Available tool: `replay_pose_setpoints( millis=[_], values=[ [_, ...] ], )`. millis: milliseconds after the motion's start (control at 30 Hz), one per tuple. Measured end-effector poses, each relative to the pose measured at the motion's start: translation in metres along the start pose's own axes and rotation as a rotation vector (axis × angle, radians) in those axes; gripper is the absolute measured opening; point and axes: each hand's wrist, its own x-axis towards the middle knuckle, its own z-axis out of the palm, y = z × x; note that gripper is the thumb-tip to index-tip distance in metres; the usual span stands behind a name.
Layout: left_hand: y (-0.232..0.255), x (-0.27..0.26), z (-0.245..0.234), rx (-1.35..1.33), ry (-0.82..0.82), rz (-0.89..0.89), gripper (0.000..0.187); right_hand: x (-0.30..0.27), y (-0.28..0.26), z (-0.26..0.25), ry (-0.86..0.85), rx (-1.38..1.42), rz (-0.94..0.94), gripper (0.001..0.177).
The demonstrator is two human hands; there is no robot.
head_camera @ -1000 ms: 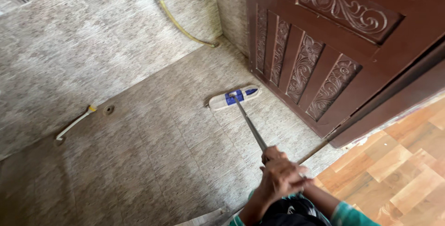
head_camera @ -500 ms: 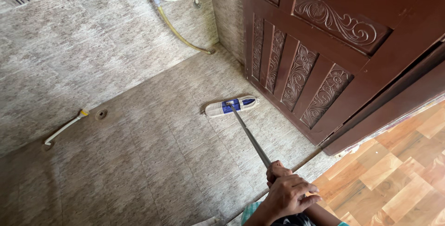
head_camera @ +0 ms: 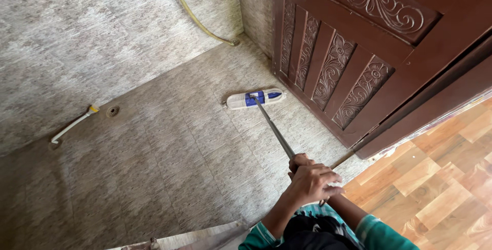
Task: The person mops the floor of a bathroom using a flat mop, moving the mop head across the tiled surface around the toilet, sink, and doorway.
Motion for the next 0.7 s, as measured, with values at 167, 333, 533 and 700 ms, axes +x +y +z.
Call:
replay_pose_setpoints(
  millis=[167,333,533,700],
  values=[
    [0.025,0.002,-0.018,-0.043,-0.057,0.043,0.035,-0.019,-0.028,-0.006,-0.064,0.009,0.021,0.019],
    [0.04,0.001,-0.04,-0.029,-0.046,0.084,0.036,-0.016,-0.051,-0.004,-0.081,0.049,0.009,0.018],
    [0.027,0.007,-0.031,-0.141,0.086,0.023,0.027,0.018,-0.031,-0.003,-0.073,0.062,-0.034,0.018],
    [-0.013,0.009,-0.013,-0.042,0.201,0.041,0.017,0.039,0.003,0.012,-0.07,0.043,-0.04,0.018]
  ],
)
